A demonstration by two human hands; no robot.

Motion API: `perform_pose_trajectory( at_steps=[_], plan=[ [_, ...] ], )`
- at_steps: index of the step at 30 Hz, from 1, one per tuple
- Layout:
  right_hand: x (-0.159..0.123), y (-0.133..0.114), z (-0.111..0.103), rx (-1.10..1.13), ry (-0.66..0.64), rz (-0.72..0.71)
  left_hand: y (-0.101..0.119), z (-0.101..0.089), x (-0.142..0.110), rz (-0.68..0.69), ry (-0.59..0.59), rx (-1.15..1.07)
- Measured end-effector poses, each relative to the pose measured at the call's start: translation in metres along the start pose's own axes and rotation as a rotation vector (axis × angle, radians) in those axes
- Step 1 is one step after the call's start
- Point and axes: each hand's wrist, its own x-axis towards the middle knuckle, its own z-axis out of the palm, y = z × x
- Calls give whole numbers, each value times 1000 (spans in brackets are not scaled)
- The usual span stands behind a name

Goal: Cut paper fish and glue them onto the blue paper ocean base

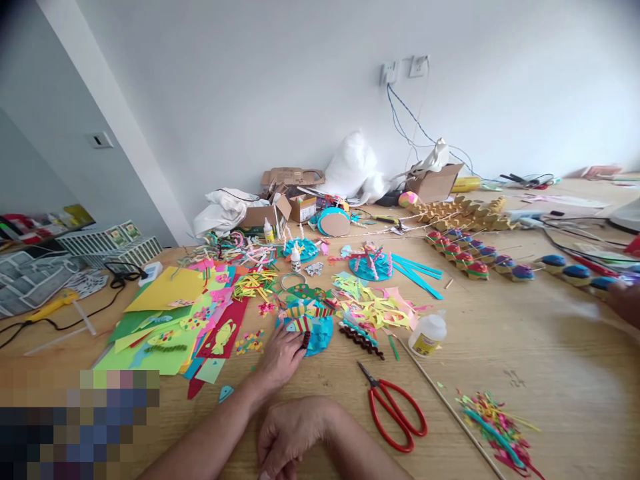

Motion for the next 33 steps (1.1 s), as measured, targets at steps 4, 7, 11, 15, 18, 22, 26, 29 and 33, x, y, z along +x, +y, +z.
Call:
perform_pose_trajectory(
  at_steps=[4,7,11,15,18,22,26,29,33],
  plan=[
    [-2,-4,0,-63,22,12,-1,2,0,1,4,12],
    [-4,-7,1,-98,50,6,-2,4,0,8,15,21],
    [-4,-8,0,-106,53,10,-4,6,-1,11,20,23],
    [-4,-6,0,-94,48,1,-3,5,-1,6,17,25],
    [-3,-5,0,-97,52,-1,-2,4,-1,3,13,23],
    [-2,-4,1,-92,45,-7,-3,4,-1,5,15,25],
    [-1,-3,-1,-82,36,9,-3,5,0,2,23,22],
    [-2,-4,-1,-86,37,18,-2,5,0,-8,17,20],
    [-3,-7,-1,-93,48,29,-1,4,0,-1,18,16]
  ],
)
